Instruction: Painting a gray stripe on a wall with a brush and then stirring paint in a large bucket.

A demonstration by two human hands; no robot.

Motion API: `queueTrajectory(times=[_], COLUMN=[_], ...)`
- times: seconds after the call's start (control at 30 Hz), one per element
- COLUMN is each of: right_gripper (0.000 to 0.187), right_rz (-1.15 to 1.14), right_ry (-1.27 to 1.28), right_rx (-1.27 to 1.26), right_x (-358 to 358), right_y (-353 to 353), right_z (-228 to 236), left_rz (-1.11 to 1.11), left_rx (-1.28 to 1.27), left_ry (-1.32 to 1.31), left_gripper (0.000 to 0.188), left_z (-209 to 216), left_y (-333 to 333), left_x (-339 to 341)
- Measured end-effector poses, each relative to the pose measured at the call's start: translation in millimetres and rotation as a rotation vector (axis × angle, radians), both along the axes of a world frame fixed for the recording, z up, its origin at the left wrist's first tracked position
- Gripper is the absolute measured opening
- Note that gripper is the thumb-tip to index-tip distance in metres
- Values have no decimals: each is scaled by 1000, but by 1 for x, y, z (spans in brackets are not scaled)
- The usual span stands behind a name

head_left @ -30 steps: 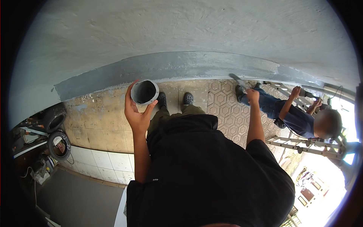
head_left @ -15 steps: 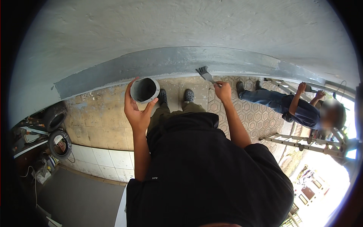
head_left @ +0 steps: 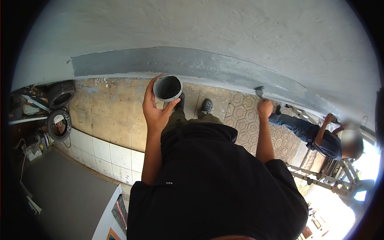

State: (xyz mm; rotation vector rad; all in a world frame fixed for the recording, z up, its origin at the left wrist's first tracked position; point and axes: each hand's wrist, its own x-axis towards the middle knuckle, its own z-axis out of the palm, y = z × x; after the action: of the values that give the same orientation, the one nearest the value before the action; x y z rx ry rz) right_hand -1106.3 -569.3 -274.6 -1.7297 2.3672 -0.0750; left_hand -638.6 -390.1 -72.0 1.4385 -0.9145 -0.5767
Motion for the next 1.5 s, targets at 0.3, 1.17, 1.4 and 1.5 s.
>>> queueTrajectory(times=[0.3, 1.17, 1.4, 1.5], right_gripper=[30, 26, 20, 19], right_rz=[314, 529, 176, 14], right_ry=[-304, -246, 15, 92], right_rx=[82, 233, -3, -156], right_x=[208, 633, 450, 404], right_y=[47, 127, 96, 93], right_z=[30, 8, 44, 63], left_rz=[49, 261, 306, 275], left_rx=[-35, -34, 4, 15], left_ry=[53, -25, 16, 41], left_gripper=[84, 77, 76, 76], left_z=[-22, -6, -26, -27], left_y=[11, 156, 172, 164], left_x=[59, 401, 430, 432])
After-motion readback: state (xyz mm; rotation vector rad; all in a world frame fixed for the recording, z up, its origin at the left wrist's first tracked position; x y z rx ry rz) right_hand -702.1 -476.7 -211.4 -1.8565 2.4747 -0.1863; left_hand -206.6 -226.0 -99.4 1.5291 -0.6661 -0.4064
